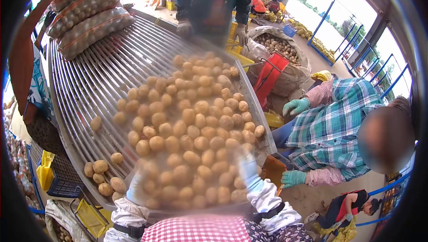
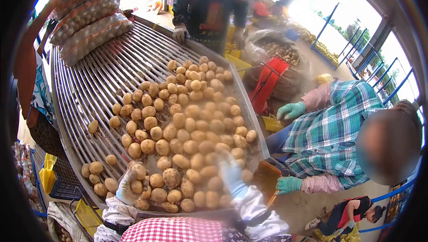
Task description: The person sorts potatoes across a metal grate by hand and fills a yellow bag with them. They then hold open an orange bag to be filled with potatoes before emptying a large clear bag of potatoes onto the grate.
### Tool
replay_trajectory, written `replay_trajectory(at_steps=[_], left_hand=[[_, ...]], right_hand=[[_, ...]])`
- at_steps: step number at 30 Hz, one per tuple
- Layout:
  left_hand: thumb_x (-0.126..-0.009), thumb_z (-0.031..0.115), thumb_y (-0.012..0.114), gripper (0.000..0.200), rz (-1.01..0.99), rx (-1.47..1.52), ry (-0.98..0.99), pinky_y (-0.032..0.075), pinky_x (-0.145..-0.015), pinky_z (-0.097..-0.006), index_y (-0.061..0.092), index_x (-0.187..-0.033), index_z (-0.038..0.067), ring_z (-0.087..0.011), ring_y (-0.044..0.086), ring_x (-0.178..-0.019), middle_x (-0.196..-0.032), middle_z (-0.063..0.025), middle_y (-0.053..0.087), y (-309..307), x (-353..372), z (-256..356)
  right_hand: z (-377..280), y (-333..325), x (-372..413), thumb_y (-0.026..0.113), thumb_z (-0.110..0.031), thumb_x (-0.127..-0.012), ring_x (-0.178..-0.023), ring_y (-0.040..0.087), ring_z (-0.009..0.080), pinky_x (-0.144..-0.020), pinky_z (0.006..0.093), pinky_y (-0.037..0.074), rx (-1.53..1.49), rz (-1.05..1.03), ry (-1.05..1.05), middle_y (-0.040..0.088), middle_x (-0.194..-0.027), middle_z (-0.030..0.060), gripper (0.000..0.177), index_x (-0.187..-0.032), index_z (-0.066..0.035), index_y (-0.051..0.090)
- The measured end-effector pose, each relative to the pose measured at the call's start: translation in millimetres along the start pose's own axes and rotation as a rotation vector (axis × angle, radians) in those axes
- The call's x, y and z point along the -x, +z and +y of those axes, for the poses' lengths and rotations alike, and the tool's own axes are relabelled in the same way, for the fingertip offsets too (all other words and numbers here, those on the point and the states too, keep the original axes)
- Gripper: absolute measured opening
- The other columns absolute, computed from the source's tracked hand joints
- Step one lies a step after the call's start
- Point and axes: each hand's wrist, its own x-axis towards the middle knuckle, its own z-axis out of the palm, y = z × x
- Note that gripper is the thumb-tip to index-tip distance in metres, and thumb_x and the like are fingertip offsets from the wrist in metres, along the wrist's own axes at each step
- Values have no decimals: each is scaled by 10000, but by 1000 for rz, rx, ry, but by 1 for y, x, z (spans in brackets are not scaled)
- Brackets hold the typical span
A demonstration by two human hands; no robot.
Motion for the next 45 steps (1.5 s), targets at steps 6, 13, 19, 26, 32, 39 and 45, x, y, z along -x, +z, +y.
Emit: replay_trajectory(at_steps=[6, 13, 19, 26, 32, 39, 45], left_hand=[[-823, 59, 698, 532, 417, -1249, 657, 478, -924, -322, 484, -1305, -9, -199, 563, -1072, -1180, -119, 581, -38, 16, -3], [-698, 114, 736, 640, 500, -1885, 747, 507, -826, -444, 507, -1289, 26, -396, 605, -963, -1091, -214, 595, -66, 55, -19], [-696, 161, 758, 597, 472, -1846, 794, 514, -772, -459, 538, -1238, 39, -401, 614, -928, -1067, -206, 609, -73, 57, -22], [-698, 201, 747, 571, 504, -1805, 700, 519, -746, -452, 558, -1216, 53, -379, 630, -895, -1014, -184, 639, -55, 81, 0], [-698, 176, 773, 588, 509, -1818, 632, 521, -772, -437, 542, -1221, 38, -373, 633, -905, -1029, -182, 635, -60, 90, -3], [-707, 205, 766, 583, 487, -1809, 619, 520, -789, -436, 554, -1226, 44, -366, 634, -936, -1050, -182, 636, -58, 92, -4], [-704, 223, 767, 590, 444, -1770, 551, 521, -760, -430, 555, -1219, 31, -357, 639, -893, -1029, -187, 636, -56, 103, 17]], right_hand=[[14, 0, -28, 654, -264, -841, -1236, 463, 378, -1054, 459, 378, 814, 38, -392, 526, -1300, 185, 495, -1269, -37, 551], [-1, 7, -30, 655, -328, -818, -1061, 564, 356, -905, 455, 457, 1001, -276, -427, 588, -1186, 185, 335, -1060, -96, 668], [-11, 27, -148, 576, -394, -862, -1035, 614, 339, -902, 439, 477, 1282, -66, -328, 640, -1154, 166, 473, -1235, -103, 593], [-40, 28, -183, 639, -598, -743, -1201, 554, 333, -1011, 409, 425, 1235, -407, 216, 591, -1265, 201, 763, -1344, -147, 505], [-45, 49, -140, 604, -416, -871, -906, 635, 233, -749, 360, 523, -351, -426, 310, 649, -1063, 106, 456, -1179, -81, 581], [-41, 157, -98, 611, -124, -826, -904, 647, 279, -792, 378, 516, 594, -374, -638, 667, -914, 127, 158, -976, -96, 649], [-74, 153, -67, 610, -220, -759, -862, 618, 311, -763, 453, 492, 1208, -627, -691, 645, -900, 119, 137, -846, -122, 651]])
